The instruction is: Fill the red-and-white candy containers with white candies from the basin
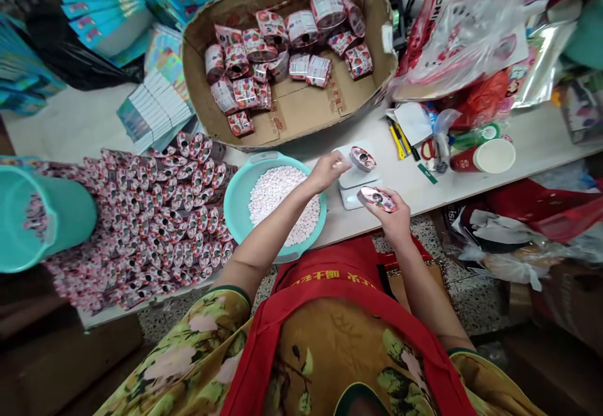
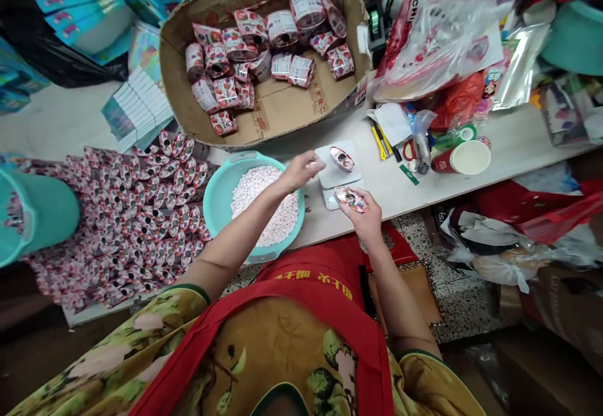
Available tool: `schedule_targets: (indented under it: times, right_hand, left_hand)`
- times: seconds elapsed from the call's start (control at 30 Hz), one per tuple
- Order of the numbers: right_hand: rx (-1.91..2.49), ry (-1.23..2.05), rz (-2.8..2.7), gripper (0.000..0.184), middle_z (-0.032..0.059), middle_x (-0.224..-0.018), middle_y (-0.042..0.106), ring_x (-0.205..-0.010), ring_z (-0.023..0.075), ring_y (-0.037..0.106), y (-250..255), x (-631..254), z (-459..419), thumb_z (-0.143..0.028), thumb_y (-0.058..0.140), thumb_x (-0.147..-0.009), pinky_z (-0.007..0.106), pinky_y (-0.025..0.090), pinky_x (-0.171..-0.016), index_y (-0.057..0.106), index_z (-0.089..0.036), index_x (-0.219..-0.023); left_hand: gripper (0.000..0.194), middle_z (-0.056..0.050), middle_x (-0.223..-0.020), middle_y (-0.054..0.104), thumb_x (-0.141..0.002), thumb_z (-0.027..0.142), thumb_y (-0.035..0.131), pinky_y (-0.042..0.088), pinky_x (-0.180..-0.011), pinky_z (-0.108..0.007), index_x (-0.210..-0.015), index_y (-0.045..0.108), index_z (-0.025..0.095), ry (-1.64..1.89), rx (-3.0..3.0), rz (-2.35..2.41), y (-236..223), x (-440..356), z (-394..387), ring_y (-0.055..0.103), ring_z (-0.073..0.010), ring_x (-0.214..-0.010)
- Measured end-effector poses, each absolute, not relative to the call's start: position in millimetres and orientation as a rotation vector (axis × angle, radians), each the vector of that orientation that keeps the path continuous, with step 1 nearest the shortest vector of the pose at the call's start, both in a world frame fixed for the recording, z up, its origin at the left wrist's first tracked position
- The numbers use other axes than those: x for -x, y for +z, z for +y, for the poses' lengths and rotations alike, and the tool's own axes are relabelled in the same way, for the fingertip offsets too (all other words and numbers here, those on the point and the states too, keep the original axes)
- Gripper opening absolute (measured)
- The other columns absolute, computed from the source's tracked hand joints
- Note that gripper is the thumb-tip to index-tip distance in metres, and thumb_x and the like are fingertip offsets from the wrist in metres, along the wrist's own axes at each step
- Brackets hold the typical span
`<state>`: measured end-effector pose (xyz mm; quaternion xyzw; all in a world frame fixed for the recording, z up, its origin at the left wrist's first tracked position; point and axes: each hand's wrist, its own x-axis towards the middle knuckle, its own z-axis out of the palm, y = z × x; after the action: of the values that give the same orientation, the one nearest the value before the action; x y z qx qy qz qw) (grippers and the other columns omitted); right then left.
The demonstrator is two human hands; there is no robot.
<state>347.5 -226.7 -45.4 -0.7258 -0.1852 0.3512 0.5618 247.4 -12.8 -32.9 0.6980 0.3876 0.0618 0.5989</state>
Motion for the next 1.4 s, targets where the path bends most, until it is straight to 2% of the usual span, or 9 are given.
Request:
schedule_targets:
  times: [0.17,0.37,0.5,0.63,0.8,0.9,1.07,1.23,1.4]
  right_hand:
    - [1.758,0.703,-0.317,0.054,0.0063,-0.107,0.075,-0.096,0.0214,0.071,-56,-380,-244,-0.042,0.087,-0.064,0.038,0.058,-0.092,0.070,-0.019,-0.110]
    - [1.754,0.687,-0.213,0.054,0.0062,-0.102,0.075,-0.092,0.0219,0.071,-64,-392,-249,-0.041,0.087,-0.062,0.039,0.058,-0.091,0.071,-0.018,-0.107]
    - [1.749,0.701,-0.192,0.054,0.0057,-0.103,0.075,-0.092,0.0216,0.071,-67,-396,-247,-0.042,0.087,-0.063,0.038,0.058,-0.090,0.070,-0.018,-0.109]
    - [1.745,0.704,-0.182,0.056,0.0061,-0.105,0.075,-0.094,0.0215,0.071,-69,-401,-245,-0.042,0.087,-0.063,0.038,0.058,-0.092,0.070,-0.018,-0.110]
    - [1.725,0.687,-0.127,0.058,0.0067,-0.107,0.075,-0.097,0.0217,0.070,-72,-405,-245,-0.041,0.089,-0.061,0.037,0.057,-0.092,0.070,-0.017,-0.110]
    - [1.737,0.672,-0.108,0.058,0.0061,-0.106,0.075,-0.095,0.0215,0.071,-77,-406,-246,-0.041,0.088,-0.061,0.038,0.057,-0.093,0.070,-0.017,-0.111]
    - [1.737,0.655,-0.113,0.058,0.0055,-0.106,0.075,-0.095,0.0217,0.071,-84,-407,-249,-0.041,0.088,-0.062,0.039,0.057,-0.093,0.070,-0.019,-0.112]
    - [1.740,0.651,-0.116,0.057,0.0057,-0.106,0.075,-0.095,0.0218,0.071,-87,-410,-251,-0.039,0.088,-0.064,0.039,0.058,-0.093,0.070,-0.018,-0.113]
    - [1.716,0.636,-0.090,0.056,0.0062,-0.108,0.075,-0.097,0.0219,0.071,-90,-411,-250,-0.037,0.089,-0.063,0.038,0.057,-0.094,0.070,-0.018,-0.113]
  left_hand:
    - [0.013,-0.006,-0.083,0.066,-0.086,0.032,0.068,0.037,-0.072,-0.030,-0.085,0.060,0.021,-0.233,-2.194,0.896,-49,-319,-10,0.060,-0.0235,-0.084]
    - [0.027,-0.004,-0.068,0.058,-0.074,0.034,0.081,0.035,-0.069,-0.029,-0.083,0.057,0.023,-0.232,-2.171,0.955,-54,-332,-11,0.061,-0.0288,-0.081]
    - [0.032,0.000,-0.058,0.048,-0.067,0.025,0.086,0.034,-0.067,-0.027,-0.073,0.055,0.023,-0.115,-2.094,0.950,-58,-334,-10,0.058,-0.0263,-0.075]
    - [0.030,0.001,-0.056,0.048,-0.065,0.015,0.084,0.034,-0.062,-0.024,-0.062,0.055,0.020,0.004,-1.836,0.949,-60,-337,-5,0.055,-0.0191,-0.068]
    - [0.033,0.006,-0.051,0.043,-0.080,0.034,0.080,0.024,-0.044,-0.017,-0.066,0.054,0.017,0.235,-1.107,1.002,-58,-337,-2,0.034,-0.0052,-0.042]
    - [0.044,0.009,-0.049,0.034,-0.081,0.050,0.078,0.018,-0.038,-0.016,-0.068,0.050,0.018,0.401,-0.878,1.001,-59,-342,-9,0.026,-0.0021,-0.037]
    - [0.043,0.010,-0.052,0.033,-0.085,0.057,0.070,0.023,-0.038,-0.016,-0.074,0.053,0.019,0.680,-0.744,1.090,-66,-360,-23,0.033,-0.0023,-0.038]
    - [0.037,0.008,-0.055,0.041,-0.090,0.052,0.067,0.029,-0.043,-0.016,-0.075,0.057,0.019,0.747,-0.794,1.159,-70,-368,-30,0.045,-0.0038,-0.045]
    - [0.041,0.008,-0.053,0.035,-0.090,0.057,0.065,0.033,-0.046,-0.016,-0.077,0.057,0.020,0.792,-0.787,1.176,-70,-369,-29,0.050,-0.0053,-0.048]
